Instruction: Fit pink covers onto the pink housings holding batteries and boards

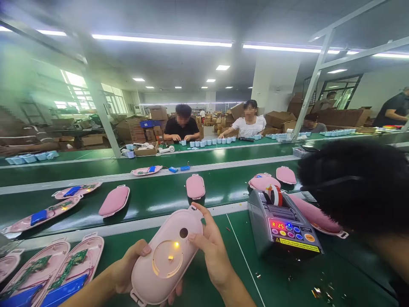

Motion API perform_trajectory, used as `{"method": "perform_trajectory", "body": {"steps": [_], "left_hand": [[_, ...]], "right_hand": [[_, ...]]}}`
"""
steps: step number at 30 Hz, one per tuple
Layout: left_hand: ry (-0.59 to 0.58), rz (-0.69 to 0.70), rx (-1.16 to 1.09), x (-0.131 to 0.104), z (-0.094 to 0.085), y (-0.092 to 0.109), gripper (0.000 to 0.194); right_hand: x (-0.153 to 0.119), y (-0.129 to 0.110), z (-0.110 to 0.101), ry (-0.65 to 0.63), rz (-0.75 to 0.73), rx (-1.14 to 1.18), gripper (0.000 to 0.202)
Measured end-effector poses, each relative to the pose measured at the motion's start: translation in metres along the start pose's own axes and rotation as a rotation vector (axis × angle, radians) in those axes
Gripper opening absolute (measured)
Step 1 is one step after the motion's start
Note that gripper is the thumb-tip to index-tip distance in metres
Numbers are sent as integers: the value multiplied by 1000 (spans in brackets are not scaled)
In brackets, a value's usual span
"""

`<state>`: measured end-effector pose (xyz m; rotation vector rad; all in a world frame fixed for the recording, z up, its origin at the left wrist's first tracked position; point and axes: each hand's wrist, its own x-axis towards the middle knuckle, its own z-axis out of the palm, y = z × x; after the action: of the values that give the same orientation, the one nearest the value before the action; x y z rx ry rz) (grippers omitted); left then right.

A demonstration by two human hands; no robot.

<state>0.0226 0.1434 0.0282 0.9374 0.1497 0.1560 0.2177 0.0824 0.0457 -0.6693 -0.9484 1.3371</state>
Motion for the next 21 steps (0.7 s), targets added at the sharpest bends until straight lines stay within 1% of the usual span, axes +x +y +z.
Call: {"method": "perform_trajectory", "body": {"steps": [4, 13, 21], "left_hand": [[22, -3, -38, 2, -4, -3, 75], [9, -29, -54, 4, -10, -7, 75], [-2, 3, -49, 4, -6, -7, 72]], "right_hand": [[2, 2, -3, 43, 22, -11, 86], [4, 11, -10, 27, 22, -51, 82], [-1, 9, -11, 3, 20, -53, 81]]}}
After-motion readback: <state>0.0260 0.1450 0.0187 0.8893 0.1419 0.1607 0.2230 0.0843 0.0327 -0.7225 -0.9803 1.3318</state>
